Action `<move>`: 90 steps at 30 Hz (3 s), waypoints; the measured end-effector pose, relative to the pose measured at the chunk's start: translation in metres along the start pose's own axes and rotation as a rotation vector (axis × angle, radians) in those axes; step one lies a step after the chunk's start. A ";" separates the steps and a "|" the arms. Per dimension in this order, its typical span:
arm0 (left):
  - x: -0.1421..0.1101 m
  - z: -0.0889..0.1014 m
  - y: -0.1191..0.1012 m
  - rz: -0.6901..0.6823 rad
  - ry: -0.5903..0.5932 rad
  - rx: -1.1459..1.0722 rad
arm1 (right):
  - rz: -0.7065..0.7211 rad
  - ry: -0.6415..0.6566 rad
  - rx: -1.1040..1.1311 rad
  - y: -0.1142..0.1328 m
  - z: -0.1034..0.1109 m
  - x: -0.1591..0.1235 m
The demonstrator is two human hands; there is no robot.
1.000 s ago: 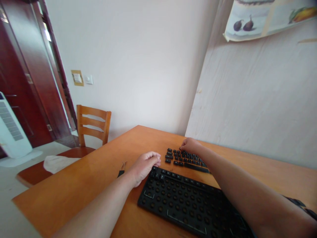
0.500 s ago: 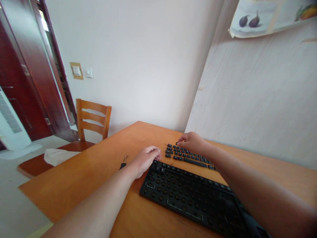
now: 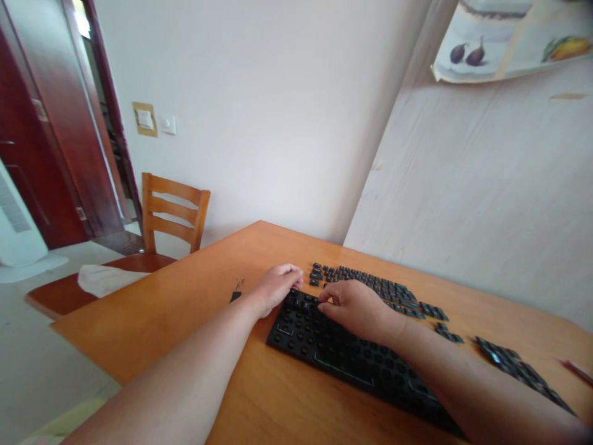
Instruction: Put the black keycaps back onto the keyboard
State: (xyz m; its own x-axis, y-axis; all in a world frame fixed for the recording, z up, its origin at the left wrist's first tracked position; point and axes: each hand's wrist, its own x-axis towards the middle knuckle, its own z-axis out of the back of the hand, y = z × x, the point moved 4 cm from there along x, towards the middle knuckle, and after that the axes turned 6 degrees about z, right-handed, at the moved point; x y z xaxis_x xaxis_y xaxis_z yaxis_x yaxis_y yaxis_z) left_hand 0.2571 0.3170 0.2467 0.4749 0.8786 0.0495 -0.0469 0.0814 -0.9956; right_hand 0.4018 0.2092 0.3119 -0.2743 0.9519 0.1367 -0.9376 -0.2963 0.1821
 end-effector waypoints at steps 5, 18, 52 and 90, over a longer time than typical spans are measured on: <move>0.002 0.000 0.002 -0.002 0.002 0.014 | -0.007 0.024 -0.005 0.001 -0.005 0.000; 0.004 0.001 0.006 -0.017 -0.007 0.039 | -0.005 0.024 -0.042 0.003 -0.009 0.002; 0.002 -0.001 0.002 -0.031 0.012 0.042 | -0.047 0.125 -0.213 0.016 -0.005 0.007; -0.001 -0.001 -0.003 -0.014 -0.016 0.014 | 0.089 0.169 -0.207 0.028 -0.003 0.022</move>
State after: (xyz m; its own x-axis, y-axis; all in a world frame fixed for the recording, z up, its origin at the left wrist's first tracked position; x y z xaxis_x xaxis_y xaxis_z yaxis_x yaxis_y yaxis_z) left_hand 0.2575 0.3149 0.2498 0.4615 0.8848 0.0644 -0.0529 0.0999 -0.9936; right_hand 0.3684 0.2222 0.3167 -0.3732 0.9274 -0.0241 -0.9271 -0.3738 -0.0282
